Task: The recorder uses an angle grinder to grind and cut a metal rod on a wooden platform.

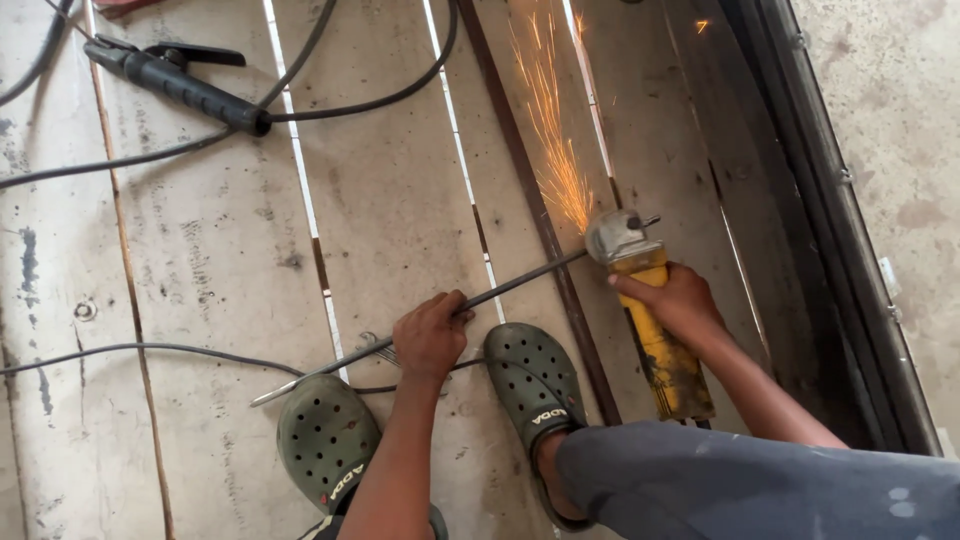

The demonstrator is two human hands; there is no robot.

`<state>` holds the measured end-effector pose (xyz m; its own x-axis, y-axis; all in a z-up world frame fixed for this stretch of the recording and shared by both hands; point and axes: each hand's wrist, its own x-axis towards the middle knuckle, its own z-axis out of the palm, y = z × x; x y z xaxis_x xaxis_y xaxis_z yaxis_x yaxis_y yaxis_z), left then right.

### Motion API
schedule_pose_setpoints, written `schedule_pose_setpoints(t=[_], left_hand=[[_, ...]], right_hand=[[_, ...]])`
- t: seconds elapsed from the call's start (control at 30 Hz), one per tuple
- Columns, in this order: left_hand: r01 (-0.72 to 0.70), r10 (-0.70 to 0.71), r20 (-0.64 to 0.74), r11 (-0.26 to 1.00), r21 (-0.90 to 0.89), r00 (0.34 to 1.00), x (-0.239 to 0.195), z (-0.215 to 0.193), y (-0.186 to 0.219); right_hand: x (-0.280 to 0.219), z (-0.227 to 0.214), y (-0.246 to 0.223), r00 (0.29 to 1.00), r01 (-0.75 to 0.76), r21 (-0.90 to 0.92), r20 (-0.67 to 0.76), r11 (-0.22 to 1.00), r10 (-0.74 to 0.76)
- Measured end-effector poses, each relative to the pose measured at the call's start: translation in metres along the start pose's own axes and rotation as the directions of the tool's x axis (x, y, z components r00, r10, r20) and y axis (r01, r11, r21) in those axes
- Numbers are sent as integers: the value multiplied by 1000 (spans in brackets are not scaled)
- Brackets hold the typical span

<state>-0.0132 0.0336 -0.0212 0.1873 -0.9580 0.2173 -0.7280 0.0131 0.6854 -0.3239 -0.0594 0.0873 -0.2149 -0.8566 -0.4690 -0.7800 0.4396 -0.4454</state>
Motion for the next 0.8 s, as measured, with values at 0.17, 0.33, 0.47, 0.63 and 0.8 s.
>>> schedule_pose_setpoints(t=[0.17,0.33,0.47,0.63,0.8], left_hand=[[20,-20,17,1000,-1,1000,2,-3,1],[28,-29,26,999,19,999,4,-4,3],[46,-46,39,999,16,998,5,-3,3],[59,-60,57,998,25,997,7,-7,7],[-25,26,-6,999,35,1000,3,-3,5]], right_hand=[[1,2,2,999,49,-92,18,995,-48],[2,-3,3,998,-53,74,-22,996,55],[9,7,14,1000,-4,-116,-1,993,4],[-4,-3,3,999,-50,52,-13,997,50],[3,-1,21,998,-12,-32,-66,999,10]])
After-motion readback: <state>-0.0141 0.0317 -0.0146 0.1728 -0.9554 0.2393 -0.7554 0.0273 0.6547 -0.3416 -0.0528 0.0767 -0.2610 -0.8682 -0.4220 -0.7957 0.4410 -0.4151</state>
